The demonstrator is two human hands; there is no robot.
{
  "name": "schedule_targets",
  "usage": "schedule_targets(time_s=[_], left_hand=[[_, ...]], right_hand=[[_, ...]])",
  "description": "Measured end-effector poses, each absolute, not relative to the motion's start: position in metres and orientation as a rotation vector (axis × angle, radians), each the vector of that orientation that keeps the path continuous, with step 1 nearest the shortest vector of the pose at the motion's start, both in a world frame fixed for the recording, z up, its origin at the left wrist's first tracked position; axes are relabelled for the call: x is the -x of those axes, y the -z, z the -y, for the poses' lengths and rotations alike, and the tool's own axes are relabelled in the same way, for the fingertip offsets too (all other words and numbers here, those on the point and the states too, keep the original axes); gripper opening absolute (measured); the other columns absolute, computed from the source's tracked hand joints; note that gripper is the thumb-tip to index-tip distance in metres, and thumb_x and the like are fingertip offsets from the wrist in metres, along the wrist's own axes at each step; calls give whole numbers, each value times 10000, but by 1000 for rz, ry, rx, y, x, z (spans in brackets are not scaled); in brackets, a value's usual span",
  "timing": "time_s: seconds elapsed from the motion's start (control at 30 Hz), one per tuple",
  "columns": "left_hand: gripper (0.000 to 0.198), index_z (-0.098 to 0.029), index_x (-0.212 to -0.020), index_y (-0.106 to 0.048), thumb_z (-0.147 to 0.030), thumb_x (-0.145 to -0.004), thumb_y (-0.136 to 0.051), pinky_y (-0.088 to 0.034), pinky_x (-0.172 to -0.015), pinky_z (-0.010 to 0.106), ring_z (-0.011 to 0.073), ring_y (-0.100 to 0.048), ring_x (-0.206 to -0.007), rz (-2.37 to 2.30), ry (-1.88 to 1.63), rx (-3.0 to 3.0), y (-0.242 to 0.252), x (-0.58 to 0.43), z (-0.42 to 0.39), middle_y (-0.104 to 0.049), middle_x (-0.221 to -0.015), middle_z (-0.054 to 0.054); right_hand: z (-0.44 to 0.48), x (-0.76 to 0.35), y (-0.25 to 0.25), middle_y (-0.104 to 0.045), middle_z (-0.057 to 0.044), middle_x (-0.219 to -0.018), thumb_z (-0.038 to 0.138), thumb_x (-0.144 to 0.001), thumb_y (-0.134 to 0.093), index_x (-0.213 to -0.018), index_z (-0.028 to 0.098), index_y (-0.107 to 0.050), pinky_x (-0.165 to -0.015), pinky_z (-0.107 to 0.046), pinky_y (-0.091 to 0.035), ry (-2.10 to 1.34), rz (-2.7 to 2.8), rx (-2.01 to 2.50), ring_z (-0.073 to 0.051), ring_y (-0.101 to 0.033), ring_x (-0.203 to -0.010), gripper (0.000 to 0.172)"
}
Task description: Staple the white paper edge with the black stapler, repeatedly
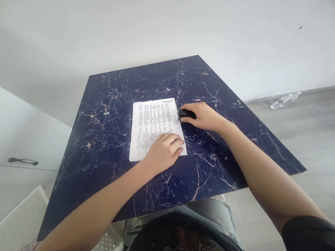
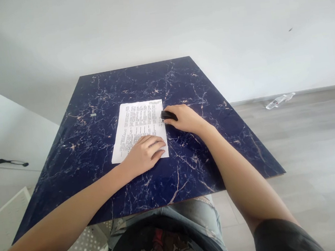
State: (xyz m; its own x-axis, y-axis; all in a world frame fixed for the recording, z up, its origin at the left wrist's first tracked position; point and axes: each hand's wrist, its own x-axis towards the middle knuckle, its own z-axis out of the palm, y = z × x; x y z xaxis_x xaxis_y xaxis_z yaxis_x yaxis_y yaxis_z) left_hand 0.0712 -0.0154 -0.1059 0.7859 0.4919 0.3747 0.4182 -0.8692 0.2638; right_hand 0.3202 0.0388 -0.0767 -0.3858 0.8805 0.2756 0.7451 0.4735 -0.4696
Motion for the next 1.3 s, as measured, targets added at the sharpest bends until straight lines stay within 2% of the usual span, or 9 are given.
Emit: schedule_targets(time_s=[0.33, 0.53, 0.67, 0.83, 1.07, 1.3], left_hand=[[179, -186, -1143, -670, -238, -1036, -536, -497, -955, 409, 226, -609, -1097, -564, -685, -2838, 103, -73, 22, -679, -1166, 73], [185, -168, -1115, -667, -239, -1035, -517, -511, -960, 429, 241, -618, -1092, -922, -807, -2746, 101, -70, 16, -684, -1155, 91], [245, -138, -1176, -667, -224, -1041, -481, -485, -1052, 489, 285, -605, -1204, -1193, -739, -2719, 104, -67, 10, -677, -1262, 131], [319, -137, -1263, -657, -169, -1037, -435, -464, -1094, 487, 284, -589, -1285, -1091, -603, -2793, 109, -68, 12, -668, -1346, 126], [312, -149, -1246, -680, -217, -1034, -462, -466, -1050, 507, 306, -580, -1259, -1018, -520, -2847, 108, -70, 20, -654, -1356, 124], [321, -175, -1270, -666, -316, -1042, -489, -488, -980, 509, 325, -550, -1237, -1026, -502, -2845, 107, -71, 25, -628, -1359, 119]], right_hand=[[-39, -320, 75, -761, -84, -1061, 322, -925, -651, -1147, 229, -710, -831, -431, -509, -385, 2240, 1377, -289, -682, -954, 248], [-40, -320, 77, -760, -84, -1066, 316, -919, -648, -1164, 228, -708, -850, -437, -513, -385, 2238, 1355, -293, -684, -969, 267], [-39, -322, 77, -752, -92, -1140, 278, -877, -665, -1231, 222, -686, -877, -439, -517, -365, 2276, 1321, -304, -683, -1012, 360], [-38, -325, 76, -750, -88, -1153, 134, -789, -616, -1251, 211, -672, -877, -412, -517, -339, 2318, 1311, -302, -686, -1018, 472], [-38, -326, 73, -758, -83, -1099, 104, -782, -584, -1235, 204, -674, -845, -400, -521, -359, 2341, 1286, -290, -694, -974, 472], [-37, -328, 73, -756, -76, -1157, 87, -770, -577, -1260, 217, -676, -882, -412, -530, -353, 2353, 1267, -288, -698, -1014, 517]])
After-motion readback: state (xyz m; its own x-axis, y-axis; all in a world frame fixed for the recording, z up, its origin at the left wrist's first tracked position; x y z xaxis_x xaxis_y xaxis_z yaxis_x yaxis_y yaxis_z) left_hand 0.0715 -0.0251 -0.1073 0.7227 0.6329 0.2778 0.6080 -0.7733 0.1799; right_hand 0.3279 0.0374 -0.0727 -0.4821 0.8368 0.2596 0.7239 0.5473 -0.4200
